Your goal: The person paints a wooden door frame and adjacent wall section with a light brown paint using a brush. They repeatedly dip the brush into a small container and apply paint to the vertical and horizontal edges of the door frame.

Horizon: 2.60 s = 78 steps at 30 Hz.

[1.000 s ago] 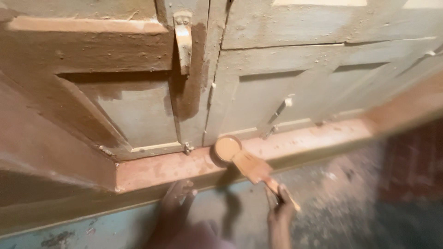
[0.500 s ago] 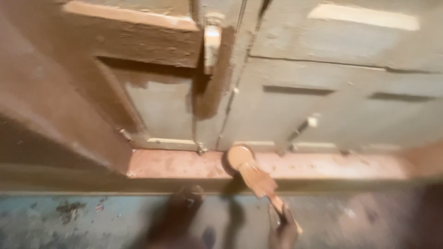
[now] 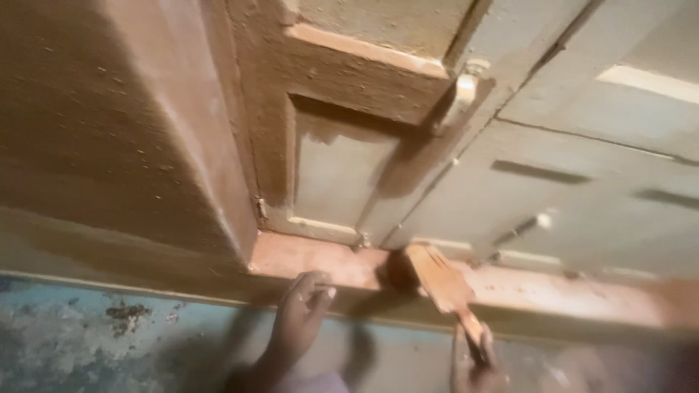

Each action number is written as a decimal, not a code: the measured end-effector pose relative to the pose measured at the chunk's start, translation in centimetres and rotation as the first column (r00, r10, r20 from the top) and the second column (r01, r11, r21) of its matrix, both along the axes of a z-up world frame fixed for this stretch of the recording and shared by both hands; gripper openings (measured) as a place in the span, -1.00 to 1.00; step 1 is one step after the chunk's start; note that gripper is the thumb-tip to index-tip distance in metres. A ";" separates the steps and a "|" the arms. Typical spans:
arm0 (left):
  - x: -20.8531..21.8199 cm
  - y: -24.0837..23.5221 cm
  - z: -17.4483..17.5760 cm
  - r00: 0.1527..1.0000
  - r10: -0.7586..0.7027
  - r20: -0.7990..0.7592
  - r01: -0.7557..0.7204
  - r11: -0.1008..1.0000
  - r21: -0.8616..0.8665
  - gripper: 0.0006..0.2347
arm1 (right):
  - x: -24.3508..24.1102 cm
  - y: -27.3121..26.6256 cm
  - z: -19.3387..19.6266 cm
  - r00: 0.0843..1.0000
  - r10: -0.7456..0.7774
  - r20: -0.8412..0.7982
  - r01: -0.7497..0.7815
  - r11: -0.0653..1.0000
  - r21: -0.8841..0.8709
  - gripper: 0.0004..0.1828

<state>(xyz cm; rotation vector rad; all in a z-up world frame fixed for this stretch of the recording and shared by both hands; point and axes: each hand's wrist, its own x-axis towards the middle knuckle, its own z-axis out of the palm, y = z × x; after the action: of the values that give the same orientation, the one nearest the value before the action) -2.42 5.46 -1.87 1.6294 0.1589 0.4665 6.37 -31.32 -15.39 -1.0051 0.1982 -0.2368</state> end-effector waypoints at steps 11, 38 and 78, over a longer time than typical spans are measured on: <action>-2.1 8.7 5.8 0.936 0.156 0.317 -0.251 0.925 0.285 -0.79 | -6.8 23.8 14.5 0.946 0.219 0.241 -0.118 0.920 -0.373 -0.69; -5.7 13.8 4.1 0.976 0.170 0.137 -0.190 0.971 0.148 -0.74 | -3.4 35.5 9.3 0.741 0.585 0.329 0.189 0.289 -0.939 -0.46; -5.9 13.4 1.0 0.997 0.070 -0.042 -0.065 0.993 0.102 -0.73 | -6.2 37.6 4.9 0.921 0.194 0.337 0.208 0.485 -0.849 -0.74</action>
<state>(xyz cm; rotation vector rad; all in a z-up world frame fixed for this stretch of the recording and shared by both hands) -8.31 18.82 -0.91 1.7382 0.2279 0.4961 0.17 6.25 -10.54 -1.9788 -0.3570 -0.5838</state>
